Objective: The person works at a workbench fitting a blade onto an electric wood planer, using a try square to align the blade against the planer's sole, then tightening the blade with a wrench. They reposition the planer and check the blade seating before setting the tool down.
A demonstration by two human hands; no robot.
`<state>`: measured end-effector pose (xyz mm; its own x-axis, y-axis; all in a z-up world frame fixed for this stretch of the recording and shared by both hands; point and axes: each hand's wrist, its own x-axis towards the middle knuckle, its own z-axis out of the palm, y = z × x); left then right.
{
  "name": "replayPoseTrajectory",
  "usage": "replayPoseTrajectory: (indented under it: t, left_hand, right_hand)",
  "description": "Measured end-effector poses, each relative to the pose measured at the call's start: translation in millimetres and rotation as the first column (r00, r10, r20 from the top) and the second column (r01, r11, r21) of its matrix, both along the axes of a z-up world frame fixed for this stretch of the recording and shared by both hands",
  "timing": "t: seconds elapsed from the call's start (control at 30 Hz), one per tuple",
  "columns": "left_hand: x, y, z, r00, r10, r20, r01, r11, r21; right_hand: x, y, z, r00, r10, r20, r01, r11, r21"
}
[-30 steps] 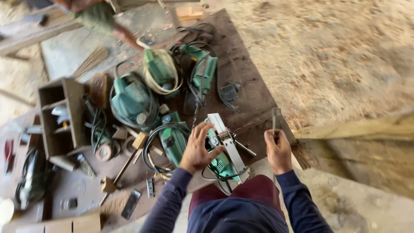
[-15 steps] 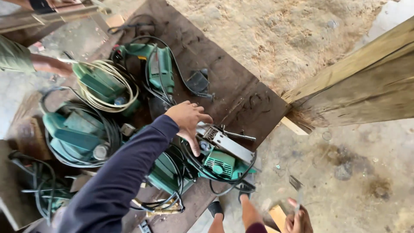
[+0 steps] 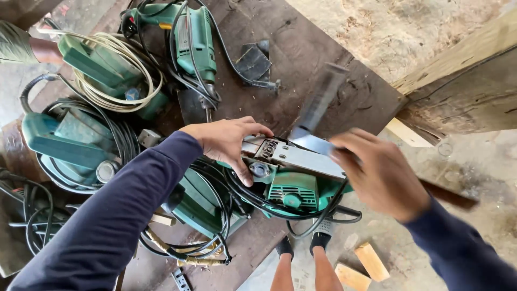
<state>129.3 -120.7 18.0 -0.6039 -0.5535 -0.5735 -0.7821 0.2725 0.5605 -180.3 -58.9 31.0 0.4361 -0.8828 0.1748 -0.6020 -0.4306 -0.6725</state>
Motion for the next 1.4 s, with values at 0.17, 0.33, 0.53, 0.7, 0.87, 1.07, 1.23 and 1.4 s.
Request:
replayPoseTrajectory:
  t: [0.17, 0.33, 0.53, 0.7, 0.87, 1.07, 1.23, 1.4]
  left_hand:
    - [-6.5, -2.5, 5.5, 0.996, 0.007, 0.093, -0.011, 0.999, 0.039]
    - [0.1, -0.4, -4.6, 0.996, 0.073, 0.059, -0.075, 0.997, 0.029]
    - [1.7, -2.6, -5.9, 0.994, 0.086, 0.064, -0.088, 0.996, 0.028]
    - [-2.5, 2.2, -1.9, 0.990, 0.135, 0.046, -0.141, 0.973, 0.180]
    - [-9.6, 0.4, 7.9, 0.988, 0.118, 0.103, -0.136, 0.970, 0.202]
    - [-12.5, -2.9, 1.2, 0.984, 0.065, 0.166, -0.097, 0.977, 0.190]
    - [-10.5, 3.1, -0.4, 0.988, 0.023, 0.153, -0.035, 0.997, 0.072]
    - [-14.5, 4.1, 5.6, 0.987, 0.081, 0.137, -0.092, 0.993, 0.080]
  right_hand:
    - [-5.2, -30.4, -25.2, 0.986, 0.140, -0.093, -0.147, 0.987, -0.071]
    - [-64.7, -13.3, -41.2, 0.944, 0.263, -0.198, -0.211, 0.946, 0.247]
    - [-103.4, 80.0, -90.6, 0.979, -0.163, 0.125, 0.123, 0.952, 0.280]
    - [-46.7, 17.9, -20.1, 0.979, -0.203, 0.029, 0.198, 0.973, 0.121]
    - [12.3, -33.9, -24.5, 0.998, 0.042, -0.050, -0.045, 0.998, -0.054]
    - [22.5, -52.6, -72.3, 0.986, 0.143, -0.086, -0.132, 0.984, 0.123]
    - [21.0, -48.5, -76.3, 0.984, 0.180, 0.004, -0.177, 0.957, 0.230]
    - [18.5, -50.9, -85.9, 0.971, 0.237, -0.019, -0.233, 0.965, 0.125]
